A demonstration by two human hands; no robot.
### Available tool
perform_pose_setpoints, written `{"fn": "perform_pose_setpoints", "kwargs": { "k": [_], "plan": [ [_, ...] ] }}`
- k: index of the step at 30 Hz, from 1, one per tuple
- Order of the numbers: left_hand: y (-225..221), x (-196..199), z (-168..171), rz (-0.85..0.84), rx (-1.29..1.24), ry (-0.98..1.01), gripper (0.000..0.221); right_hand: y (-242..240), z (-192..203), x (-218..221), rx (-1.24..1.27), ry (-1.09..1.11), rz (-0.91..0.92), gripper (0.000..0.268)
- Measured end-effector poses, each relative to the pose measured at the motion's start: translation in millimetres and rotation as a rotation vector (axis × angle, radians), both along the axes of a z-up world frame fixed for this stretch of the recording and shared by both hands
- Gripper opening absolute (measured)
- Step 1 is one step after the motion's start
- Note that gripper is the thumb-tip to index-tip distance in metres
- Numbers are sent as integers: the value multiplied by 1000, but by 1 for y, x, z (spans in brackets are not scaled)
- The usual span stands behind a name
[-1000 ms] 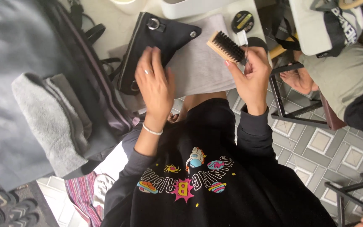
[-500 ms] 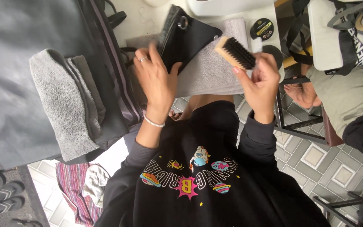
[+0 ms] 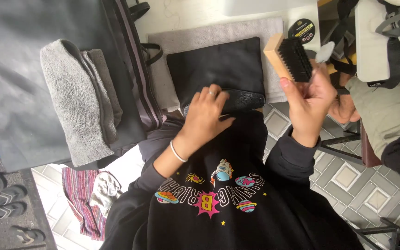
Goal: Applying a finishing agent to the interior edges of a black bag and using a brush to work it in.
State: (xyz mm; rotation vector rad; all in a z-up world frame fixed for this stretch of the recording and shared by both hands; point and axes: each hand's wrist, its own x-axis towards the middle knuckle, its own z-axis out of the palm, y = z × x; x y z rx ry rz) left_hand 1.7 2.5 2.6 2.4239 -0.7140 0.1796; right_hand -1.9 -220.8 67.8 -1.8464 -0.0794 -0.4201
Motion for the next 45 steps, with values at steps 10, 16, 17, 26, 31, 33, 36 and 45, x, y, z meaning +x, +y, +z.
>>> {"fn": "perform_pose_setpoints", "kwargs": {
  "k": [10,16,17,26,31,33,36,45],
  "plan": [
    [-10,126,-49,608,-70,-178,44,-4,-44,9,218,138,111,30],
    [-5,144,-70,692,80,-129,57,7,-78,21,640,457,142,20],
    [-4,141,-68,684,80,-140,60,5,-80,21,653,466,136,14],
    [-1,128,-26,580,-357,-178,39,5,-75,30,633,471,167,8],
    [-2,53,46,449,-503,-293,27,9,-67,33,638,484,174,9],
    [0,9,55,146,-518,-20,9,16,-62,33,509,445,77,24],
    [12,-41,32,-105,-415,360,11,16,-67,35,466,466,55,25],
    [35,-82,-69,232,688,101,13,19,-75,33,383,448,42,17]
  ]
}}
